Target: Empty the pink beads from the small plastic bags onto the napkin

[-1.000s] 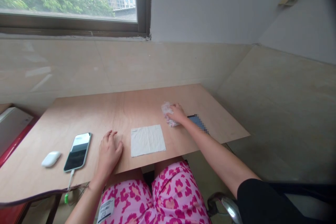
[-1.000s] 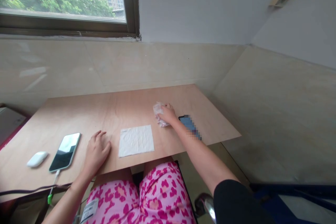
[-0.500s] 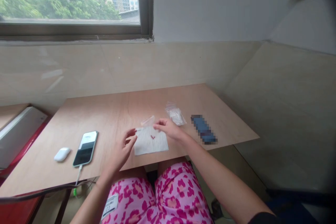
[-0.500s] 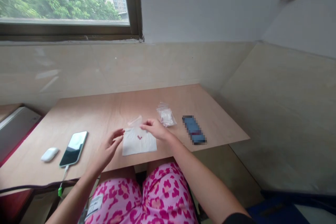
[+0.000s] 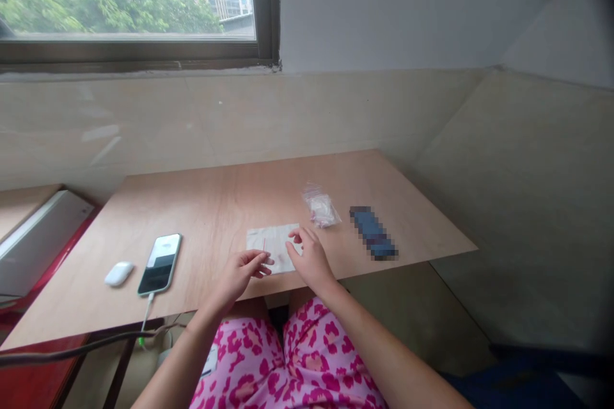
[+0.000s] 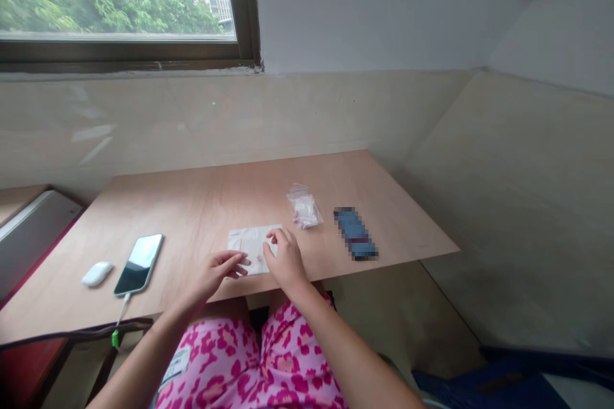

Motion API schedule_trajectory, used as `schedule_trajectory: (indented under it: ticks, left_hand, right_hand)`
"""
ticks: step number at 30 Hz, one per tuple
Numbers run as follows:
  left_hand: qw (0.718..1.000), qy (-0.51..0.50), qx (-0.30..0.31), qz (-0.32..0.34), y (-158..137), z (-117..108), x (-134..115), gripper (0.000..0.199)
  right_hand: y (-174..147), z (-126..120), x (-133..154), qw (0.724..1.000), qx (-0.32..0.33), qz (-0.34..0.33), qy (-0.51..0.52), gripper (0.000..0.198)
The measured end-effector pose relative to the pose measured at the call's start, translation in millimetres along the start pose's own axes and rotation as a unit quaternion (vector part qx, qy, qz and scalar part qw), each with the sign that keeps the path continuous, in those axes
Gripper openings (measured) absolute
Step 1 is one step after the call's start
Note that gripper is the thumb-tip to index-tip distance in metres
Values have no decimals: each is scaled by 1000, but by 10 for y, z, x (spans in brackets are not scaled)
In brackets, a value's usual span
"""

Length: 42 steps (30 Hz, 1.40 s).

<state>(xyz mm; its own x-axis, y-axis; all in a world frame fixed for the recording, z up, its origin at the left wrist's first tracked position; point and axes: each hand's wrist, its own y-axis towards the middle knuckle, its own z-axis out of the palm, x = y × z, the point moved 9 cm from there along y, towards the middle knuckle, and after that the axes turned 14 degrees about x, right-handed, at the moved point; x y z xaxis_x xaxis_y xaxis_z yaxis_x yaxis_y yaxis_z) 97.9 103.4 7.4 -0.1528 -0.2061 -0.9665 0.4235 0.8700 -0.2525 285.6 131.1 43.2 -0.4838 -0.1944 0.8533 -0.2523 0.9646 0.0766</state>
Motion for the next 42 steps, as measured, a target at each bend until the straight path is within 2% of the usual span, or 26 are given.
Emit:
schedule_trajectory:
  ticks: [4,10,13,16,23,26,29,33,38,42]
  left_hand:
    - [998,31,-34,32,19,-17,-24,38]
    - [992,88,-70,48,-71,81,-71,29]
    - [985,139,-91,42,-121,131,-124,26]
    - [984,149,-80,50,-131,186,-175,23]
    - [998,53,-17,32,-91,226,-119,33]
    - [999,-7,-25,30,-84,203,-70,31]
    - [998,-26,-45,29,-92,169,-26,30]
    - [997,0,-63,35,-105,126,-5,30]
    - [998,6,-56,42,-98,135,19,32]
    - [994,83,-65,39,-113,140,-8,30]
  right_hand:
    - [-74,325,-9,985,115,14,129,19]
    - [-132,477,76,967,167,33,188,18]
    - [-133,472,71,967,171,42,187,18]
    - [-122,473,7,963,170,56,202,17]
    - [-109,479,-118,958,161,60,231,17]
    - [-108,459,-100,962,158,52,214,21]
    - [-112,458,-60,963,167,43,206,21]
    - [-125,417,16,970,152,25,188,20]
    - [-175,458,129,964,184,17,190,23]
    - [-181,433,155,966,178,11,186,17]
